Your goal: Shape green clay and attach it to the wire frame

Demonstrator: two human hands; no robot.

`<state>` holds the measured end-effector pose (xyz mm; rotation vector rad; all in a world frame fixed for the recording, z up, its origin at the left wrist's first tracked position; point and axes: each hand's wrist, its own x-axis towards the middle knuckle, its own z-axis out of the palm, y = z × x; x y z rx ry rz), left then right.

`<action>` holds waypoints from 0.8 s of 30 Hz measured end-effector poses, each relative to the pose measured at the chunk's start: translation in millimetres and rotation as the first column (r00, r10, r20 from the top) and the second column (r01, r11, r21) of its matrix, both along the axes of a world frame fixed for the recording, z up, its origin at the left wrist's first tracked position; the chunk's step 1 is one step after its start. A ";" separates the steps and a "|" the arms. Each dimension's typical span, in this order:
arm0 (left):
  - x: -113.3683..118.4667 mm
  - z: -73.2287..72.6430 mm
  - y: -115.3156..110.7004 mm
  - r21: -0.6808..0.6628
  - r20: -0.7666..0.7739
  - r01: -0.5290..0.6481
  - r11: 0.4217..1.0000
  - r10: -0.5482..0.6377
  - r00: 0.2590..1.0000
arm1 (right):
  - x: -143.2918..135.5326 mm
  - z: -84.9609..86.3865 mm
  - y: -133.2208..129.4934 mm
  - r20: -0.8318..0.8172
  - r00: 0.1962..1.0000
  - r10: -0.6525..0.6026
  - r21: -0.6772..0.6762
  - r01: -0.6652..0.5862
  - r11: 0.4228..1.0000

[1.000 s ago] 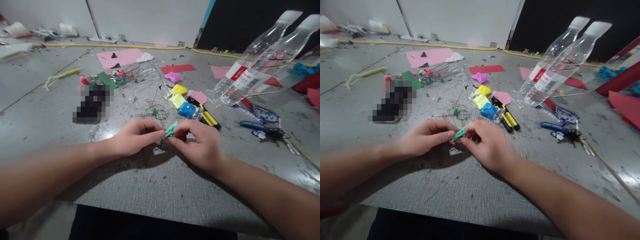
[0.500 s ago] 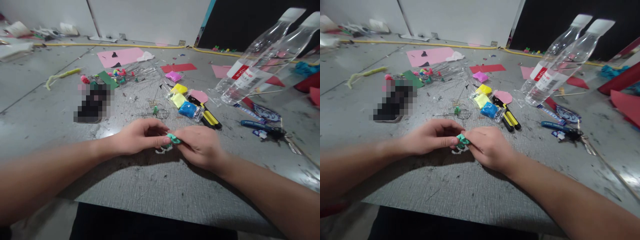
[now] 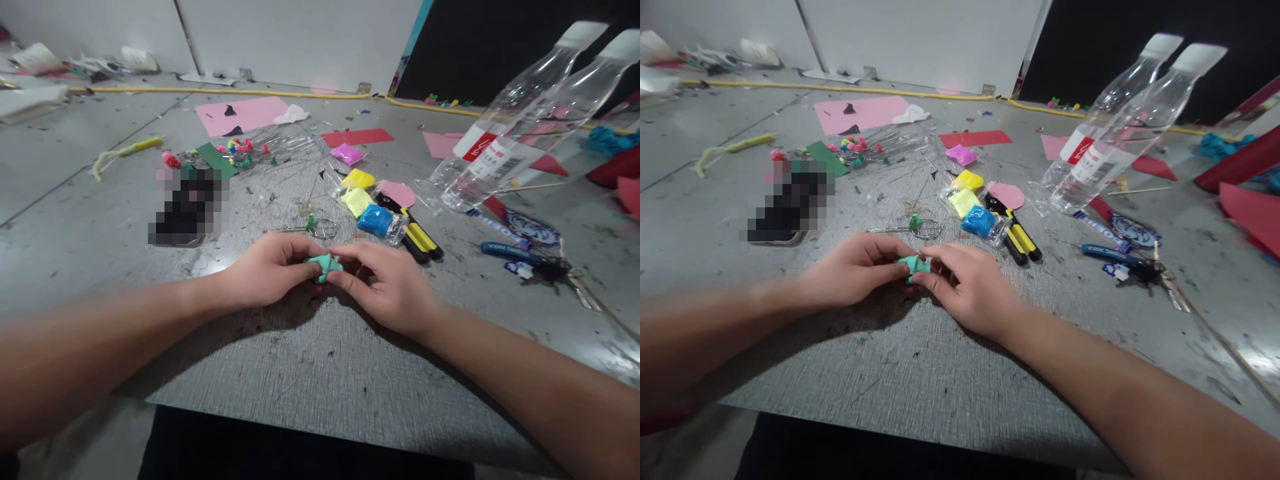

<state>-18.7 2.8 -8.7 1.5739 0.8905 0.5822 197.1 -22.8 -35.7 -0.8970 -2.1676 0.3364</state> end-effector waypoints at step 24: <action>0.7 -3.6 -2.3 -0.122 0.115 -0.046 0.991 0.060 0.992 | -2.0 1.2 -0.9 -0.069 0.998 -0.009 0.043 0.012 0.999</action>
